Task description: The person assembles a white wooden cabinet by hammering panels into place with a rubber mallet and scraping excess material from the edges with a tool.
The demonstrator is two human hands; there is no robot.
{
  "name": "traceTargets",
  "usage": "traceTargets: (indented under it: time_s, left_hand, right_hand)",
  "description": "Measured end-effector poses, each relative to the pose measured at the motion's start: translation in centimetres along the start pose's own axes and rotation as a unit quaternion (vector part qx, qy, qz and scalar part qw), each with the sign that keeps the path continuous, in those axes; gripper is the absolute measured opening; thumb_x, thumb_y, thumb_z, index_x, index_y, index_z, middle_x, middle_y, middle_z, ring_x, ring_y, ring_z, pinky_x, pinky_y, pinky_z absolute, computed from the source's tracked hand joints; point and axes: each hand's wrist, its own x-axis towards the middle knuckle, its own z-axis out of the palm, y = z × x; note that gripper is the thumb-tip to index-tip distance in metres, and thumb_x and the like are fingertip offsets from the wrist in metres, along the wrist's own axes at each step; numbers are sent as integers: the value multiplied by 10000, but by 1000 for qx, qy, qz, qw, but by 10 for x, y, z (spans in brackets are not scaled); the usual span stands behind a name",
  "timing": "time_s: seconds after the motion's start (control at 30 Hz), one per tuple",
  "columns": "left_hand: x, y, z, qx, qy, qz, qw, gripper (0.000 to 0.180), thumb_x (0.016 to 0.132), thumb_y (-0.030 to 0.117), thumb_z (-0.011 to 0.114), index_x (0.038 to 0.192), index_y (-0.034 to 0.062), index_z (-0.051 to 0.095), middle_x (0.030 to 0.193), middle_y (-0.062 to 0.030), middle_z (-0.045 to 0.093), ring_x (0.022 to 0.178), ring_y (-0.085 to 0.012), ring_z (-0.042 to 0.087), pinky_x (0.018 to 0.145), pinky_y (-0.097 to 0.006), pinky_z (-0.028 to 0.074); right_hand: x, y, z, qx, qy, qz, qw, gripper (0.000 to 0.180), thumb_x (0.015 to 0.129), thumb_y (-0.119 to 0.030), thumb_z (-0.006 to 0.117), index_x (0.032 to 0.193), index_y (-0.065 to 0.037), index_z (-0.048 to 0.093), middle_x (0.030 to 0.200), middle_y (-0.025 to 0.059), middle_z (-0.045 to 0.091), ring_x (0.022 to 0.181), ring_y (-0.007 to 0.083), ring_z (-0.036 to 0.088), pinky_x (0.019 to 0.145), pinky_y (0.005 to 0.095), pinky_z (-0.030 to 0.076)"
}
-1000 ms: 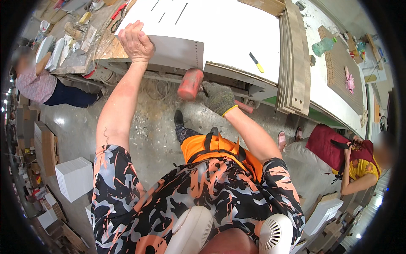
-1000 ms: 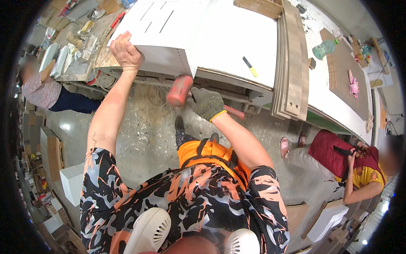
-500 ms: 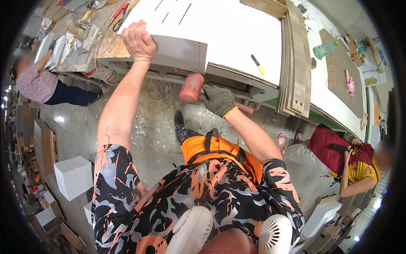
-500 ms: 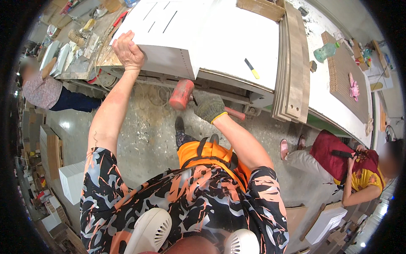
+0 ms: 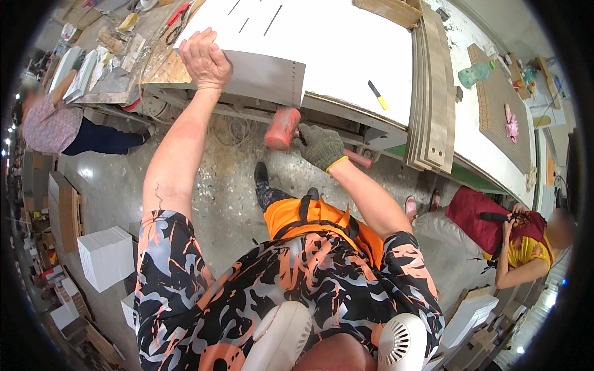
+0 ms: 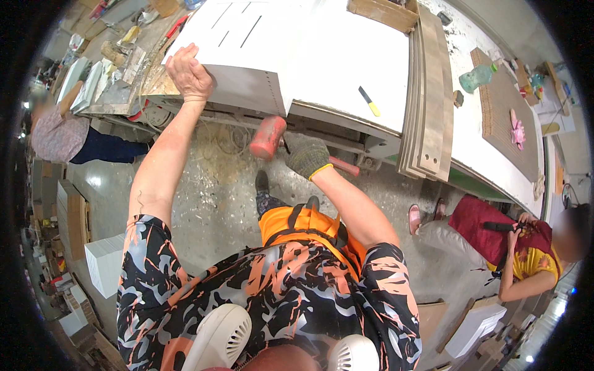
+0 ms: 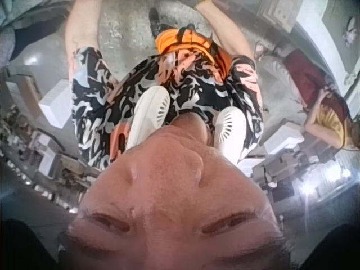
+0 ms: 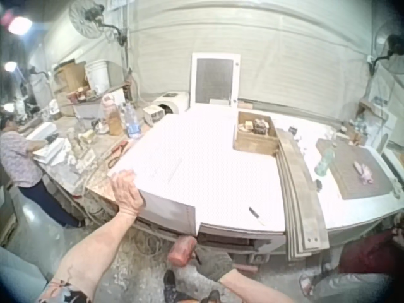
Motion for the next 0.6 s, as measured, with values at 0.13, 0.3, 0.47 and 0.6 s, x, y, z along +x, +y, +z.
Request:
traceTargets:
  time_s: [0.13,0.3,0.47,0.6]
  left_hand:
    - [-1,0,1,7,-4,-1,1000,312,940,223,350,1058,82,602,1141,-70,615,1142,-259,503,1049,-434,263]
    - [-1,-2,2,4,-5,-2,1000,307,943,218,348,1056,84,601,1139,-68,615,1146,-258,501,1052,-431,259]
    - [1,2,2,-6,3,-3,1000,308,945,224,349,1054,82,600,1134,-72,614,1141,-262,505,1055,-430,256]
    - [-1,0,3,-6,11,2,1000,310,933,240,364,1045,84,607,1131,-64,614,1135,-252,498,1052,-429,257]
  right_hand:
    - [1,-1,-1,4,-2,7,1000,322,844,-366,565,1006,-100,645,982,156,676,913,348,641,780,461,497]
    - [4,0,1,38,0,37,999,359,839,-382,576,1031,-85,641,989,172,671,918,366,632,782,463,492]
    - [-26,22,15,192,87,-16,977,360,820,-336,628,1066,-72,629,987,202,660,924,399,617,760,453,488]
    - [-53,29,5,480,-4,232,846,250,862,-256,619,969,-31,609,744,99,642,615,242,618,555,361,474]
